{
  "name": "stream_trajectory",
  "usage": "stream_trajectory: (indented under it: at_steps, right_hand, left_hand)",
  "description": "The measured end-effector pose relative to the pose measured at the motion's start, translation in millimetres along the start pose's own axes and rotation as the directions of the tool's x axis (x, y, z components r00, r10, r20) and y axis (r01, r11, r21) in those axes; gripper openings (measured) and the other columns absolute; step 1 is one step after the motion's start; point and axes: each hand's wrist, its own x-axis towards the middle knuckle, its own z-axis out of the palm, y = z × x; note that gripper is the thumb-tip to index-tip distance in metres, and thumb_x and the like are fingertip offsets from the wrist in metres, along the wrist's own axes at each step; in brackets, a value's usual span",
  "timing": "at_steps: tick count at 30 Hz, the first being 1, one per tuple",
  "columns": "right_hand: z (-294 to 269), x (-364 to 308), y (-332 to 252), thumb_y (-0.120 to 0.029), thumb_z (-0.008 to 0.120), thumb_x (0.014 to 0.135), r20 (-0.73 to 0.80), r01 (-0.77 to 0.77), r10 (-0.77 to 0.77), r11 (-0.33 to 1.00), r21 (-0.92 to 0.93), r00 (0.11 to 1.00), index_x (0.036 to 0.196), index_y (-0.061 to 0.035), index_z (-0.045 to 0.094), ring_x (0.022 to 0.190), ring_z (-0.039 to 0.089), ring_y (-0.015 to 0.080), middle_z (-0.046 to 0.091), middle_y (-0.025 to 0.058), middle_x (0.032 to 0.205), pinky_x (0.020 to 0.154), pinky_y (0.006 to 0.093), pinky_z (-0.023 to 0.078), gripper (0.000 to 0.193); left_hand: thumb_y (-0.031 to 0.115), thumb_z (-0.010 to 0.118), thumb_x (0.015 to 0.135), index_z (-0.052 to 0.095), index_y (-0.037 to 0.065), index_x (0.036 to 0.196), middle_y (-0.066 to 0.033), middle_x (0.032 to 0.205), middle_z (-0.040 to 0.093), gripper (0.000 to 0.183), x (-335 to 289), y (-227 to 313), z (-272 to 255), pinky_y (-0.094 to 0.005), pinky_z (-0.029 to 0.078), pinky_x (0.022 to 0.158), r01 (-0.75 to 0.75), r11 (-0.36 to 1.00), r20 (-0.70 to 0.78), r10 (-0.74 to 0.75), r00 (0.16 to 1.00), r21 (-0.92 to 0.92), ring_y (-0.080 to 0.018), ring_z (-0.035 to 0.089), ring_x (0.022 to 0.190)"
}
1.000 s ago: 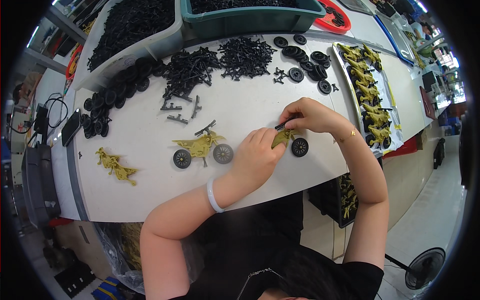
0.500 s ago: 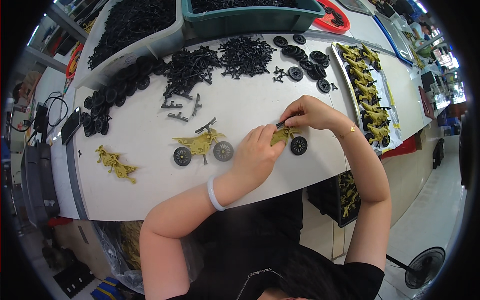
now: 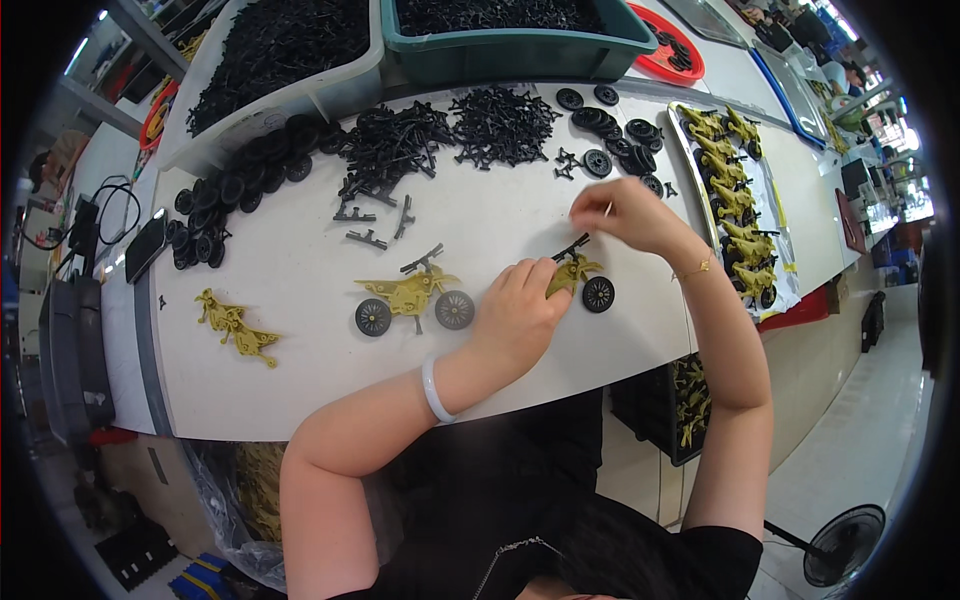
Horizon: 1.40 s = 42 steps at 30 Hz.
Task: The person assembles toy motorcycles by hand, attaching wheels, handlebars, and kickstands to the plastic motorcycle frames. The person places completed motorcycles onto a tray, gathers additional frame pieces from a bag beneath the table, and attaches wheels and components to the frames.
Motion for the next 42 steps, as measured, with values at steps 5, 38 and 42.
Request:
stream_trajectory:
  at_steps: [5,38,42]
  right_hand:
    - [16,28,20,-0.011,0.065,0.079,-0.407,0.125,-0.346,0.869,-0.479,0.845,0.09,-0.007,0.07,0.088,0.058,0.0258,0.061,0.006,0.085,0.078,0.0356,0.049,0.012]
    - [31,-98,29,-0.008,0.072,0.075,-0.412,-0.323,0.27,0.944,-0.065,0.87,0.083,-0.0004,0.063,0.073,0.059,0.0193,0.059,0.0086,0.084,0.069,0.0299,0.048,0.014]
    - [35,-94,22,-0.008,0.072,0.075,-0.471,-0.362,0.315,0.932,-0.011,0.824,0.083,0.0001,0.062,0.073,0.059,0.0195,0.059,0.0086,0.084,0.069,0.0298,0.048,0.015]
  left_hand:
    - [0.008,0.06,0.076,0.064,0.01,0.087,-0.0067,0.088,0.052,0.012,0,2,2,-0.0361,0.047,0.07,-0.021,1.0,-0.032,0.02,0.999,-0.021,-0.0249,0.055,0.084]
    - [0.012,0.066,0.072,0.064,0.01,0.095,-0.0063,0.094,0.047,0.023,1,0,-2,-0.0365,0.04,0.07,0.094,0.985,0.034,-0.09,0.995,-0.145,-0.0226,0.051,0.084]
    - [0.012,0.066,0.072,0.064,0.011,0.096,-0.0054,0.094,0.047,0.024,1,-1,-4,-0.0365,0.04,0.069,0.106,0.986,0.072,-0.097,0.993,-0.129,-0.0223,0.051,0.083]
